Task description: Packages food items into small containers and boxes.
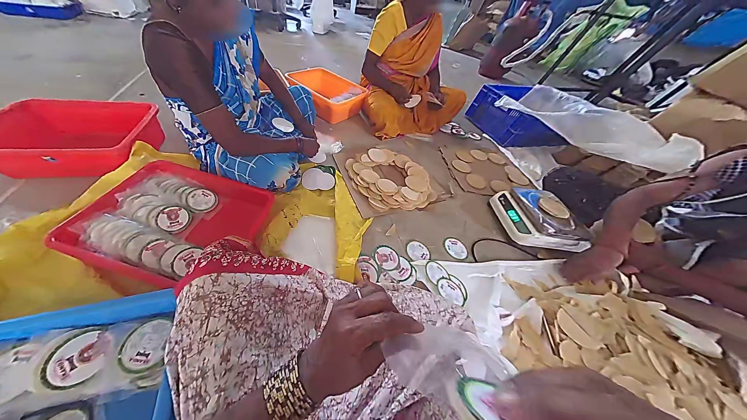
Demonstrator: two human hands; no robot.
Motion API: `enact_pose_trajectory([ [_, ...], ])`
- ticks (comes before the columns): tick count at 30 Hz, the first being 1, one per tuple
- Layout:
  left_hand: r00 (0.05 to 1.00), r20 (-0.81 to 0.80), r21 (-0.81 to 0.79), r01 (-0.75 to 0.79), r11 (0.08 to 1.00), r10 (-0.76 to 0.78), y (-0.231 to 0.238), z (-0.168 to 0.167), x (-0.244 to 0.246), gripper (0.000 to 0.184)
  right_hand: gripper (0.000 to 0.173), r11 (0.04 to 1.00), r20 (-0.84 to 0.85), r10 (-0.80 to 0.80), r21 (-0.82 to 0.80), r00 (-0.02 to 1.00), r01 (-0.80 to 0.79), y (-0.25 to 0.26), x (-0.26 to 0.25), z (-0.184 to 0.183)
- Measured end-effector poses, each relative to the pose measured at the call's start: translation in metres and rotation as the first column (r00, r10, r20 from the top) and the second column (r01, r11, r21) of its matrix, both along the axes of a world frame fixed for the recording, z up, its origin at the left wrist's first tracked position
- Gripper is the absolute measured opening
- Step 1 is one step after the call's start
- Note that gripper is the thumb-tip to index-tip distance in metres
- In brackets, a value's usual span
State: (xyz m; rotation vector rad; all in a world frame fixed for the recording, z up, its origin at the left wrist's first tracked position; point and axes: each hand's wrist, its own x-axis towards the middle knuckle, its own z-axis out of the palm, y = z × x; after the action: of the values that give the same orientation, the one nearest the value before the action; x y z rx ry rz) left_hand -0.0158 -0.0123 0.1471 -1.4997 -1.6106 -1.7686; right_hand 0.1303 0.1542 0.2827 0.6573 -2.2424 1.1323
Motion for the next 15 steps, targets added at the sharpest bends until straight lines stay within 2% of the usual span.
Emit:
enact_pose_trajectory([
  [2, 1.0, -0.012, -0.006, 0.02, 1.0, -0.02, -0.001, 0.001, 0.001, 0.019, 0.012, 0.997, 0.04, -0.064, 0.053, 0.997, 0.062, -0.002, -0.011, -0.007],
  [4, 0.999, -0.003, -0.02, 0.035, 0.999, -0.035, -0.003, 0.002, 0.003, 0.021, 0.007, 0.997, 0.096, -0.064, 0.036, 0.993, 0.061, 0.002, -0.023, -0.014],
  [7, 0.99, 0.103, -0.041, 0.103, 0.994, -0.099, -0.004, 0.001, 0.006, 0.022, 0.012, 0.989, 0.174, 0.013, -0.148, 0.985, 0.013, 0.01, -0.038, -0.029],
  [9, 0.949, 0.242, -0.019, 0.213, 0.977, -0.203, -0.004, -0.002, 0.01, 0.022, 0.02, 0.961, 0.239, 0.008, -0.272, 0.971, 0.059, 0.011, -0.044, -0.041],
  [11, 0.846, 0.424, 0.044, 0.337, 0.94, -0.323, -0.003, -0.006, 0.016, 0.02, 0.035, 0.916, 0.309, -0.009, -0.378, 0.951, 0.132, 0.008, -0.05, -0.054],
  [13, 0.641, 0.632, 0.158, 0.444, 0.882, -0.436, -0.004, -0.011, 0.024, 0.021, 0.054, 0.871, 0.333, -0.021, -0.457, 0.943, 0.18, 0.006, -0.055, -0.071],
  [15, 0.421, 0.766, 0.269, 0.476, 0.837, -0.486, -0.004, -0.013, 0.026, 0.021, 0.058, 0.864, 0.329, -0.047, -0.461, 0.943, 0.204, 0.007, -0.06, -0.089],
])
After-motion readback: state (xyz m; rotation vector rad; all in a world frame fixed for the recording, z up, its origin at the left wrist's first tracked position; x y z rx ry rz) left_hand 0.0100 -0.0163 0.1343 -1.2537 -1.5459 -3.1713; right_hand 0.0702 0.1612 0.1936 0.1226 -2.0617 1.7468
